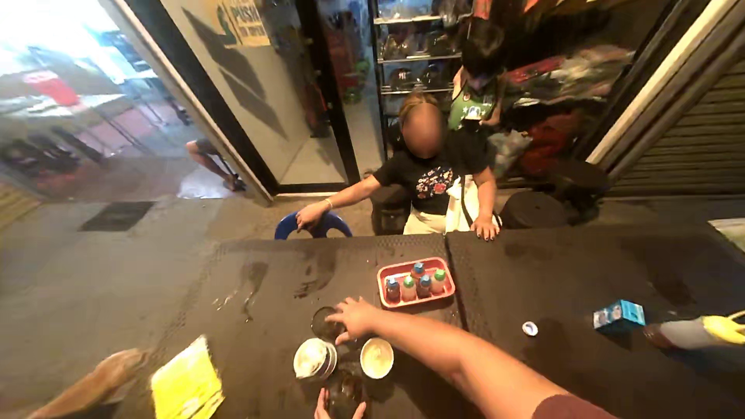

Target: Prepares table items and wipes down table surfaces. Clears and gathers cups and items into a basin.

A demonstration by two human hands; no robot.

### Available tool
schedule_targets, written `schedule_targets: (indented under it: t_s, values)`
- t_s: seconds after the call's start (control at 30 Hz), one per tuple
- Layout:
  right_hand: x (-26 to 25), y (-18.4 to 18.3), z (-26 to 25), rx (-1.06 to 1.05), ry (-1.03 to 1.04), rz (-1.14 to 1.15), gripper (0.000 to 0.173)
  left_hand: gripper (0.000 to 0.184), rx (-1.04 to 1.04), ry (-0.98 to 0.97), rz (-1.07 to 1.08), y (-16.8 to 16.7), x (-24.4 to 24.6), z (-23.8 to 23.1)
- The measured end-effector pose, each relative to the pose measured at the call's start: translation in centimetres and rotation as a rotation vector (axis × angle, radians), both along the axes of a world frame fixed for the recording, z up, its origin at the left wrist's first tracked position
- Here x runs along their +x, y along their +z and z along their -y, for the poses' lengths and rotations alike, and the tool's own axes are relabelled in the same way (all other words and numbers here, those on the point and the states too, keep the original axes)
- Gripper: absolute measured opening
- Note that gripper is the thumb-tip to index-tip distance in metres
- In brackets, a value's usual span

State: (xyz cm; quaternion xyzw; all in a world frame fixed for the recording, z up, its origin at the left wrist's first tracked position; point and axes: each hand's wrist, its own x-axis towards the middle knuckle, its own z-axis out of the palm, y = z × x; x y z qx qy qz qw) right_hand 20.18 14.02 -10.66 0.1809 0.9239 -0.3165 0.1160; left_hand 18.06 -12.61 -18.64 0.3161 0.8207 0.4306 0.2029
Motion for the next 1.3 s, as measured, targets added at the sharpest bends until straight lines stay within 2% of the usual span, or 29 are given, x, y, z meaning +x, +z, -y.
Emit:
schedule_targets:
  t_s: [0.1, 0.2, 0.23, 0.27, 0.33, 0.4, 0.47, 0.57, 0.63, 0.73, 0.8, 0.97, 1.13, 1.3]
  values:
    - [1.1, 2.5, 0.9, -0.085, -0.156, -0.173, 0.075, 0.111, -0.004, 0.021, 0.013, -0.6, 0.1, 1.4]
    - [2.3, 6.6, 1.6, -0.294, -0.433, -0.517, 0.08, 0.107, -0.006, 0.03, 0.019, -0.9, -0.1, 1.1]
    - [3.1, 8.1, 2.1, -0.363, -0.399, -0.588, 0.078, 0.108, -0.005, 0.035, 0.031, -0.9, 0.0, 1.2]
    - [3.7, 9.3, 2.6, -0.399, -0.282, -0.628, 0.072, 0.107, -0.003, 0.041, 0.048, -1.0, -0.1, 1.5]
    - [4.5, 11.0, 3.1, -0.349, -0.045, -0.643, 0.056, 0.1, 0.022, 0.044, 0.113, -1.0, -1.2, 2.2]
    - [5.1, 12.1, 2.8, -0.231, -0.049, -0.559, 0.046, 0.089, 0.054, 0.04, 0.165, -0.6, -2.6, 2.6]
    - [5.0, 11.9, 2.9, -0.128, -0.133, -0.302, 0.049, 0.087, 0.061, 0.041, 0.166, -0.2, -4.5, 4.0]
    - [3.5, 9.5, 3.8, -0.012, -0.095, 0.017, 0.064, 0.096, 0.071, -0.006, 0.104, -0.3, -8.3, 4.4]
    - [2.4, 8.8, 6.0, 0.015, -0.067, 0.115, 0.079, 0.107, 0.079, -0.098, 0.053, -0.3, -11.0, 3.8]
    - [1.0, 8.8, 9.6, 0.069, -0.151, 0.221, 0.101, 0.12, 0.084, -0.265, 0.023, 0.6, -13.8, 1.3]
    - [-0.5, 8.1, 10.9, 0.105, -0.207, 0.318, 0.107, 0.123, 0.085, -0.383, 0.018, 1.1, -15.2, -0.3]
    - [-2.8, 4.4, 11.4, 0.114, -0.392, 0.454, 0.09, 0.125, 0.122, -0.518, 0.107, 0.1, -16.2, -3.3]
    - [-3.8, 3.3, 10.9, 0.121, -0.467, 0.439, 0.083, 0.123, 0.219, -0.536, 0.23, -0.9, -15.4, -4.9]
    - [-4.5, 2.6, 10.8, 0.163, -0.462, 0.419, 0.071, 0.114, 0.224, -0.562, 0.17, -1.8, -16.0, -5.1]
